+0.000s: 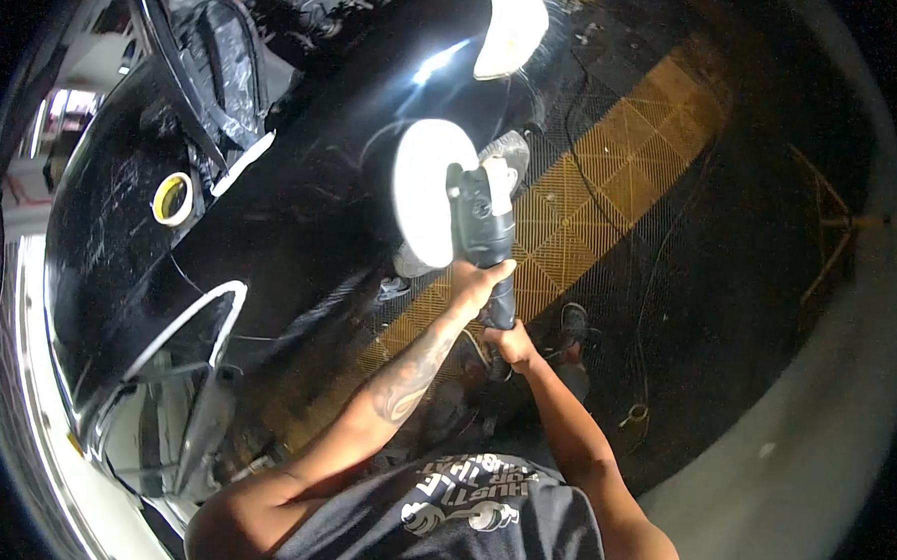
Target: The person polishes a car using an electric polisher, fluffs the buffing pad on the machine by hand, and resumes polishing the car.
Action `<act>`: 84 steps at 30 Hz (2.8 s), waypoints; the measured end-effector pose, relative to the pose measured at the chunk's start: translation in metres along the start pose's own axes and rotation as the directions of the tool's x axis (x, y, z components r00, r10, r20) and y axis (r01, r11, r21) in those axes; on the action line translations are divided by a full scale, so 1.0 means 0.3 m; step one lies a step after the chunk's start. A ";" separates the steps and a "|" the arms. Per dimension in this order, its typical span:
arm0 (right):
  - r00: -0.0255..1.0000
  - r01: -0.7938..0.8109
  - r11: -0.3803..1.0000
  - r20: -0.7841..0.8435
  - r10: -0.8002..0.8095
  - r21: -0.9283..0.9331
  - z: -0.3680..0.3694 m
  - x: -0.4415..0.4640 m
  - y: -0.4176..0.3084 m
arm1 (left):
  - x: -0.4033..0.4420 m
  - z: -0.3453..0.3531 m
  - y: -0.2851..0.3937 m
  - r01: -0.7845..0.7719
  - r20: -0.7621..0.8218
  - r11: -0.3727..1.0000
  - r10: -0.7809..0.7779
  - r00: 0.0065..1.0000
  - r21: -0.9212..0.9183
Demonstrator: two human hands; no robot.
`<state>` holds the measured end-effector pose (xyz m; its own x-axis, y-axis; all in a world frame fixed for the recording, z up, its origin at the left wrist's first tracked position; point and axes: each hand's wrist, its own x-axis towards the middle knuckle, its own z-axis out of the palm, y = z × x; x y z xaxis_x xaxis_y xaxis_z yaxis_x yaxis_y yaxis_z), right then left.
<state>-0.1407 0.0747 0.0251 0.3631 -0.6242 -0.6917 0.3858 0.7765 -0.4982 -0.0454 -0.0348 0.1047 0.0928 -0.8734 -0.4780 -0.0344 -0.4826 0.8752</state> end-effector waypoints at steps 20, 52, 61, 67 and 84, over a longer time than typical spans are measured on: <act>0.952 0.147 0.955 -0.225 -0.207 -0.256 0.456 -0.224 0.117 | -0.241 -0.404 0.104 -0.047 0.110 0.974 0.073 0.991 -0.221; 0.969 -0.017 0.793 -0.206 -0.138 -0.609 0.062 0.047 -0.323 | 0.140 -0.059 0.288 -0.044 0.235 0.967 0.105 0.966 -0.250; 0.991 0.045 0.701 -0.057 -0.120 -0.712 0.108 -0.055 -0.325 | 0.002 -0.141 0.214 -0.102 0.083 0.965 0.125 0.989 -0.243; 0.976 -0.021 0.773 -0.180 -0.122 -0.634 0.070 0.040 -0.421 | 0.188 -0.038 0.294 -0.086 0.237 0.963 0.148 0.960 -0.256; 0.964 0.113 0.675 -0.085 -0.253 -0.729 0.104 -0.070 -0.496 | 0.109 -0.069 0.250 -0.102 0.155 0.962 0.144 0.977 -0.253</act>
<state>-0.1792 -0.0302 0.1301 0.1798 -0.7909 -0.5849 -0.3165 0.5164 -0.7957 -0.0244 -0.0982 0.1564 -0.0684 -0.9333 -0.3525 0.2091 -0.3589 0.9097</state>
